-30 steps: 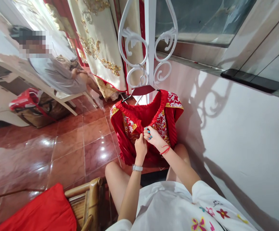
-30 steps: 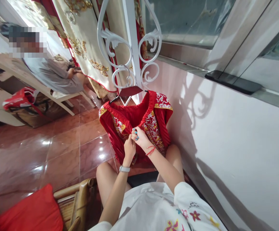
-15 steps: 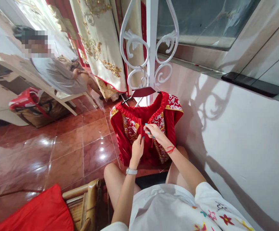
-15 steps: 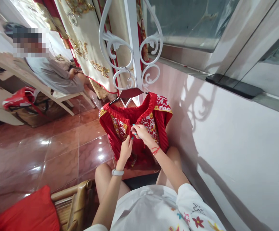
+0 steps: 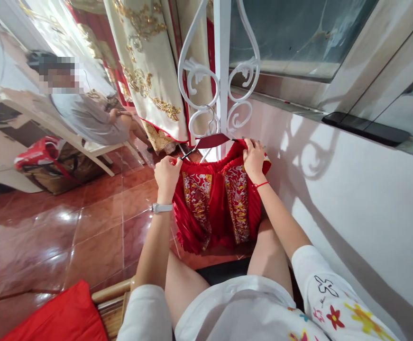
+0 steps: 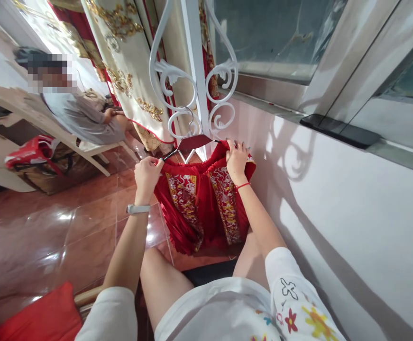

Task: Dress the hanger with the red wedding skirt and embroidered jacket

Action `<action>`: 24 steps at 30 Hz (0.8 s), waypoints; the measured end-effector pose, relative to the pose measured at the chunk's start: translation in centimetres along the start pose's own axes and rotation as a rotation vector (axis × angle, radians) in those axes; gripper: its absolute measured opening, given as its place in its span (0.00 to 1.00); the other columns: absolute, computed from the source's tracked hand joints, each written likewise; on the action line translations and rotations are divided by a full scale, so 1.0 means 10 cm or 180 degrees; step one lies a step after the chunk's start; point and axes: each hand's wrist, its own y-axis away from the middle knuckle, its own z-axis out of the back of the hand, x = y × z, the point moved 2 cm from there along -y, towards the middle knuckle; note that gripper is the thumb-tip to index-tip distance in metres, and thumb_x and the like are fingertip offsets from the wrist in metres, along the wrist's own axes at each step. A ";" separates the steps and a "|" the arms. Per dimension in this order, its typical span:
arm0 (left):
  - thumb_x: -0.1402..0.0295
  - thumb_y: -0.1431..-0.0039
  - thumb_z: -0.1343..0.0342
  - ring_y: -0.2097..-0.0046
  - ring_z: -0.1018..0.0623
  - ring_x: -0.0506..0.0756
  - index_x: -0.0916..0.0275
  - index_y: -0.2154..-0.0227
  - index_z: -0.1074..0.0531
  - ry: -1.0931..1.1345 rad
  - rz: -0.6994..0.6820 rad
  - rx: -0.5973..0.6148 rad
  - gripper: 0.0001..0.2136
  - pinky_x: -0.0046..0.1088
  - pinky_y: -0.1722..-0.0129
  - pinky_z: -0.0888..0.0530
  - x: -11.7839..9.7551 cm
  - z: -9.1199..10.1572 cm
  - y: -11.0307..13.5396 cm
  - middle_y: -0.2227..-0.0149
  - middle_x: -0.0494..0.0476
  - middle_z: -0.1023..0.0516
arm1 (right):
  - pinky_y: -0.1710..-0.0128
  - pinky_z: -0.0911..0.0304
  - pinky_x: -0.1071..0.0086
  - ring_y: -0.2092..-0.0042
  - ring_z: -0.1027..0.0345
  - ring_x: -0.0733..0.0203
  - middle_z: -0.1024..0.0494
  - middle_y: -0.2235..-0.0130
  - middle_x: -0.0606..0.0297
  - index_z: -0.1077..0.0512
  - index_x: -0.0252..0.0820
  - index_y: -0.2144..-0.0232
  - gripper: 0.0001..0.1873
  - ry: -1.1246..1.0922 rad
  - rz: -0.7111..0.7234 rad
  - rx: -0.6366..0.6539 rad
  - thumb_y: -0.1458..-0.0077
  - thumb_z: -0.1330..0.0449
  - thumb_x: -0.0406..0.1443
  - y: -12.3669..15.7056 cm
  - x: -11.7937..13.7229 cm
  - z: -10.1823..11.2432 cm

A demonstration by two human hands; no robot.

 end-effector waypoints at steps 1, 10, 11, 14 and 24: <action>0.70 0.43 0.42 0.74 0.36 0.53 0.63 0.73 0.30 -0.0112 -0.0031 0.0069 0.05 0.34 0.64 0.36 0.01 -0.01 0.00 0.81 0.48 0.40 | 0.44 0.42 0.47 0.46 0.35 0.45 0.28 0.49 0.48 0.31 0.41 0.45 0.23 -0.0103 0.0108 0.0111 0.40 0.54 0.30 -0.05 -0.05 0.03; 0.72 0.33 0.53 0.74 0.36 0.49 0.62 0.74 0.35 0.0390 -0.0327 -0.0617 0.11 0.27 0.66 0.38 -0.34 -0.24 0.16 0.77 0.48 0.37 | 0.57 0.36 0.62 0.63 0.31 0.54 0.25 0.65 0.54 0.26 0.39 0.56 0.20 -0.0455 0.0610 0.0480 0.37 0.57 0.31 -0.39 -0.07 0.13; 0.71 0.32 0.54 0.73 0.34 0.50 0.63 0.71 0.33 0.0501 -0.0328 -0.0762 0.11 0.27 0.65 0.37 -0.36 -0.30 0.24 0.76 0.49 0.35 | 0.56 0.36 0.61 0.62 0.31 0.54 0.25 0.63 0.53 0.26 0.39 0.55 0.20 -0.0509 0.0607 0.0485 0.37 0.57 0.31 -0.38 -0.07 0.10; 0.68 0.31 0.57 0.70 0.28 0.51 0.64 0.63 0.31 0.0846 -0.0296 -0.0887 0.11 0.27 0.63 0.33 -0.29 -0.47 0.50 0.73 0.51 0.29 | 0.50 0.36 0.58 0.55 0.30 0.53 0.24 0.55 0.51 0.28 0.40 0.49 0.23 -0.0579 0.0621 0.0564 0.38 0.58 0.30 -0.32 -0.12 0.02; 0.74 0.42 0.48 0.49 0.25 0.58 0.67 0.44 0.40 0.1088 -0.0412 0.0324 0.22 0.36 0.46 0.30 -0.32 -1.02 1.27 0.52 0.67 0.28 | 0.36 0.62 0.31 0.28 0.68 0.37 0.53 0.29 0.51 0.50 0.45 0.32 0.34 -0.0099 0.0529 0.0594 0.39 0.48 0.39 0.16 -0.16 0.00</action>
